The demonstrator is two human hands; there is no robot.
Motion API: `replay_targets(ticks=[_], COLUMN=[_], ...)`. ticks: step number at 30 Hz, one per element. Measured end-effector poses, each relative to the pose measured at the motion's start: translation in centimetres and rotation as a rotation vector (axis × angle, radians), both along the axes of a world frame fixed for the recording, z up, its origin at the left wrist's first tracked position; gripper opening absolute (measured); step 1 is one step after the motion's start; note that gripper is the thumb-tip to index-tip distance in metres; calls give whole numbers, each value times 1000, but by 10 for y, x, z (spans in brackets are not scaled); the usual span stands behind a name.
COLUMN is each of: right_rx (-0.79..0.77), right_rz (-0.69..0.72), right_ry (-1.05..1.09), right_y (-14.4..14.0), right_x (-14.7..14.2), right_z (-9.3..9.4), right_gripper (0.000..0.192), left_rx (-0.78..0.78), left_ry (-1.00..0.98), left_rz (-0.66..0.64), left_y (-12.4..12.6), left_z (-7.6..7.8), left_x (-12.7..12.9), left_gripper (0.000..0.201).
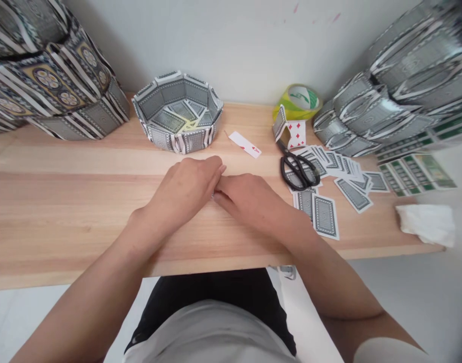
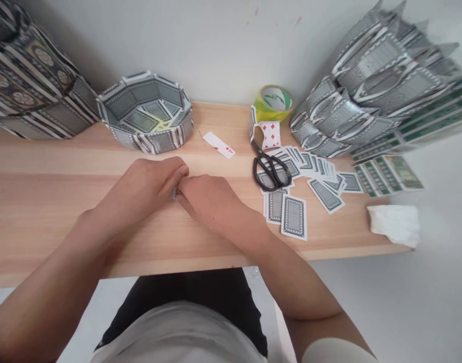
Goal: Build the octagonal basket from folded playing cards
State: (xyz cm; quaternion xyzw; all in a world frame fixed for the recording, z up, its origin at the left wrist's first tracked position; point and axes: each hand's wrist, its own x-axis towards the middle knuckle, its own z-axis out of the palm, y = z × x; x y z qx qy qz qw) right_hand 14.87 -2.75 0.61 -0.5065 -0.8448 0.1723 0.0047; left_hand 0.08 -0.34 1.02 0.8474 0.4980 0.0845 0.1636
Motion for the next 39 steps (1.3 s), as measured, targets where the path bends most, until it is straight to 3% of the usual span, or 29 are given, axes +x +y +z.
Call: replay_targets(ticks=[10, 39], right_rx=[86, 311], right_rz=[-25, -63], right_ry=[-20, 254], right_y=[4, 10], right_x=[-1, -2], right_z=[-4, -28], right_gripper=[27, 26], left_rx=[86, 181], left_ry=[-155, -334], left_rz=[-20, 17], left_y=[5, 8], left_z=[-6, -11], left_x=[-2, -3], left_gripper=[30, 32])
